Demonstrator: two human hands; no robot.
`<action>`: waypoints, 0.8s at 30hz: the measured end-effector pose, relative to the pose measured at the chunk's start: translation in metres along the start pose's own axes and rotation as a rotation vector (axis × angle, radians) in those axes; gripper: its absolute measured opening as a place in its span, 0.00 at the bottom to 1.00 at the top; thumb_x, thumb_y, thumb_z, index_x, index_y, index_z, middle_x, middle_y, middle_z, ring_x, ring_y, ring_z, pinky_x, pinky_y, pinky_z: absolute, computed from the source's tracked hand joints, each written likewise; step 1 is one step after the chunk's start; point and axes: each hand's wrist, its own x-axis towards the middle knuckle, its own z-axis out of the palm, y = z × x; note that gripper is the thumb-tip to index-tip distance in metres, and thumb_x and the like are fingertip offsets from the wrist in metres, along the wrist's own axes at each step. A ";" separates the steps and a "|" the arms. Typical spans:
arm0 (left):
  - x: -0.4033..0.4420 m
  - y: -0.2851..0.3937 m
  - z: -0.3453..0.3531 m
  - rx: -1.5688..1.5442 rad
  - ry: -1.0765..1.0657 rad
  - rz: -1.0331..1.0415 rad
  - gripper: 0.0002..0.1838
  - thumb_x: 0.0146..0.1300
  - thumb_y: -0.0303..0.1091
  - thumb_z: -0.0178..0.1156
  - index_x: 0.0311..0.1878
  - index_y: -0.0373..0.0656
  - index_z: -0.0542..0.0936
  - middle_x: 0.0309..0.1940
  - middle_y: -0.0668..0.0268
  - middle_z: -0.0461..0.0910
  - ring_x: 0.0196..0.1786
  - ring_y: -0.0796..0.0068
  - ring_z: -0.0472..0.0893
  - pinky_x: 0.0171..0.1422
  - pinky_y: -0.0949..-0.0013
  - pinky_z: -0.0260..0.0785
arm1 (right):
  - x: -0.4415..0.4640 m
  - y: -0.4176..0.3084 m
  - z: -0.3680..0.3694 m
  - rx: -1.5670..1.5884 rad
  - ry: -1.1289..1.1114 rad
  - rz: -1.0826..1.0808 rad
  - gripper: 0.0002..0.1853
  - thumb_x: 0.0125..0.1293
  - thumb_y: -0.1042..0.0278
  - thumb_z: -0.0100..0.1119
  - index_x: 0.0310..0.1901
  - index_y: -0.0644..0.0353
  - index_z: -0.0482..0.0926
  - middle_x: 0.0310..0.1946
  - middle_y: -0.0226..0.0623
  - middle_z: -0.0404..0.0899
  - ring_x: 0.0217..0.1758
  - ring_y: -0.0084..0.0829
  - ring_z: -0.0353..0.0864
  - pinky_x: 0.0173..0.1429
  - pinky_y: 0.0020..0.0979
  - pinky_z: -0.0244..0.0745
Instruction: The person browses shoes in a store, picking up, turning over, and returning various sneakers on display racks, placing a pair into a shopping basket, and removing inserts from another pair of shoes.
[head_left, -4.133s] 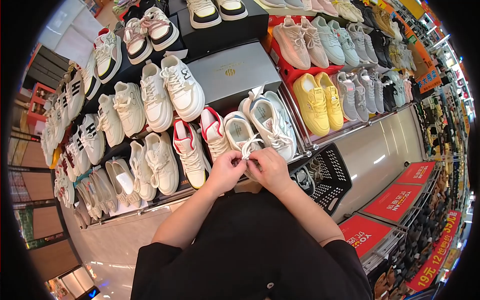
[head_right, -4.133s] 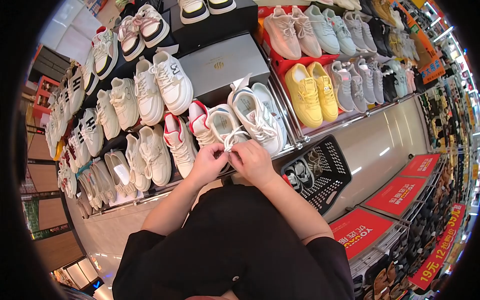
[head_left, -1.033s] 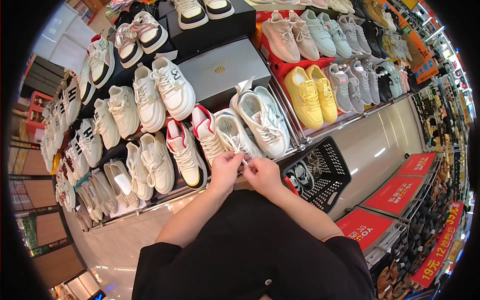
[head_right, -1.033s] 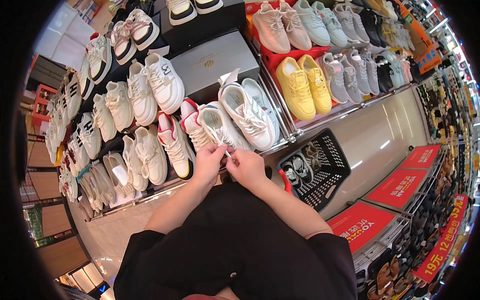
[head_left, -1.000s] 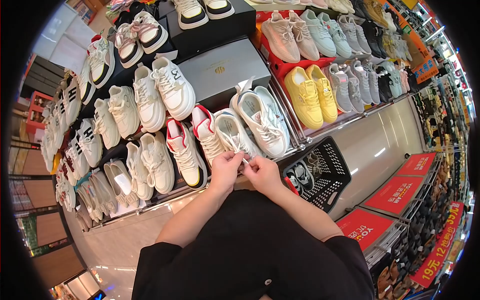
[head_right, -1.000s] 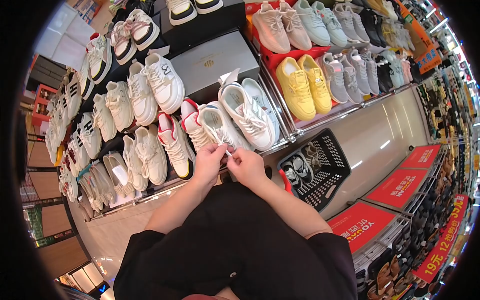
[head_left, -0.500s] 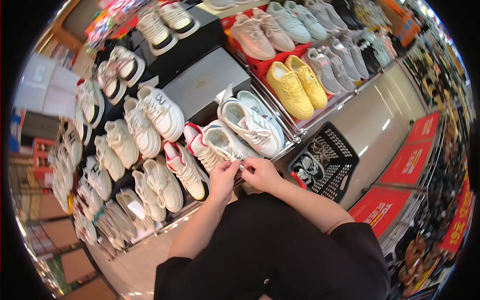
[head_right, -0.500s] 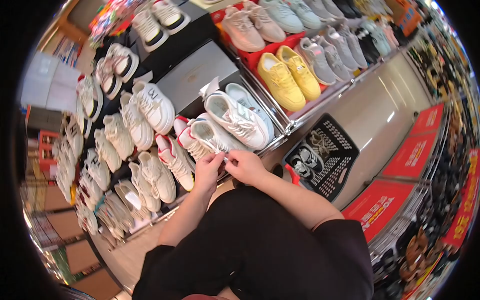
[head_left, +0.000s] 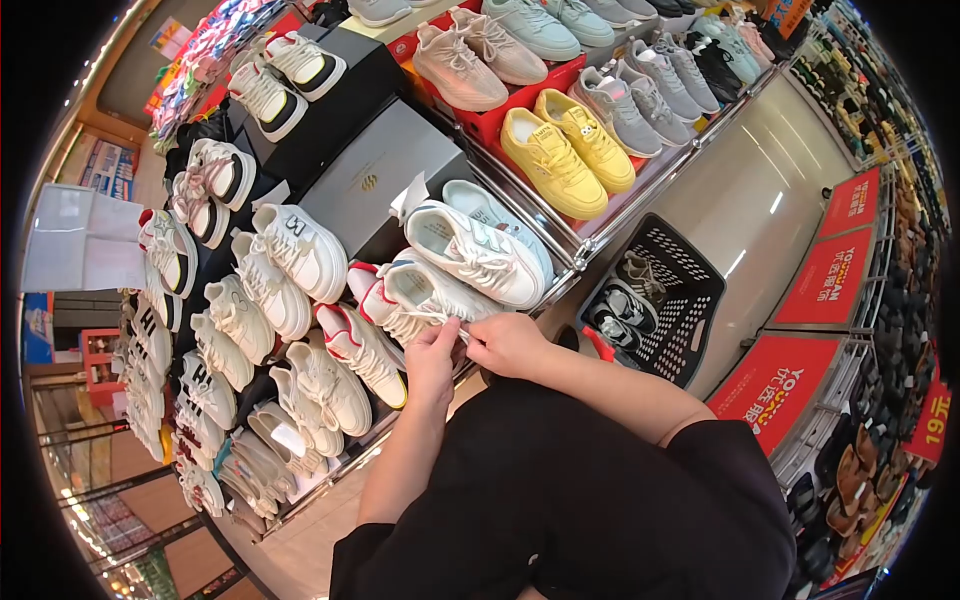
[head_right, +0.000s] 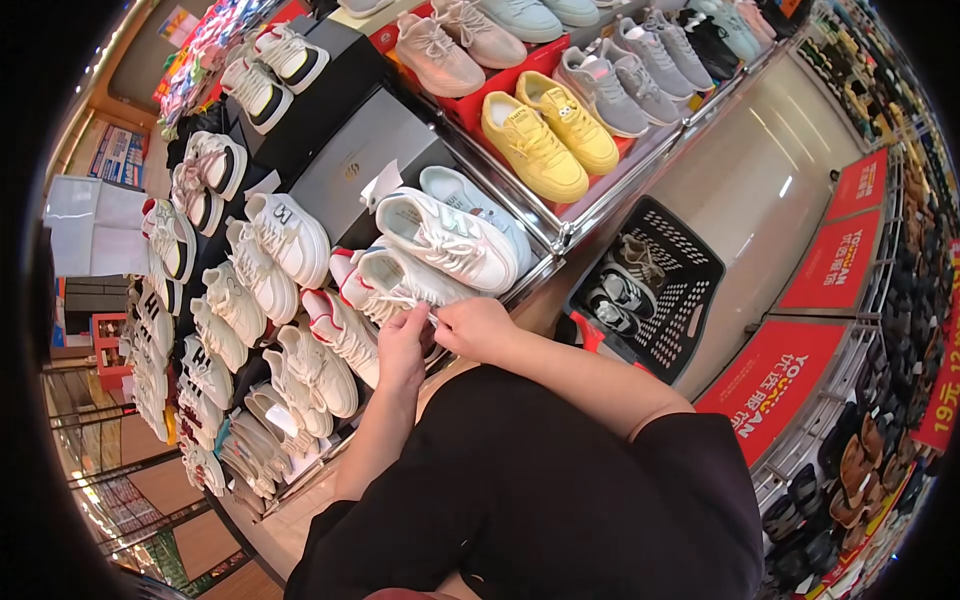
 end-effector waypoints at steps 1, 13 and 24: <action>0.000 -0.002 -0.002 -0.013 -0.006 0.002 0.12 0.68 0.36 0.65 0.35 0.36 0.82 0.26 0.69 0.80 0.27 0.80 0.78 0.35 0.76 0.72 | 0.000 0.001 0.001 0.005 -0.005 -0.001 0.14 0.59 0.59 0.54 0.24 0.59 0.80 0.24 0.46 0.81 0.30 0.50 0.82 0.35 0.49 0.76; -0.045 0.012 -0.017 0.582 0.160 0.430 0.12 0.61 0.34 0.69 0.39 0.35 0.81 0.33 0.63 0.81 0.34 0.73 0.79 0.39 0.70 0.72 | -0.008 0.024 -0.063 0.138 0.437 0.195 0.07 0.61 0.65 0.62 0.34 0.59 0.78 0.26 0.41 0.77 0.30 0.43 0.78 0.36 0.39 0.73; 0.009 0.093 0.033 1.417 -0.208 0.577 0.47 0.53 0.34 0.70 0.76 0.48 0.59 0.43 0.50 0.81 0.49 0.47 0.80 0.55 0.55 0.70 | -0.015 0.054 -0.043 -0.065 0.149 0.362 0.41 0.60 0.53 0.67 0.68 0.64 0.61 0.53 0.58 0.68 0.54 0.56 0.74 0.58 0.45 0.72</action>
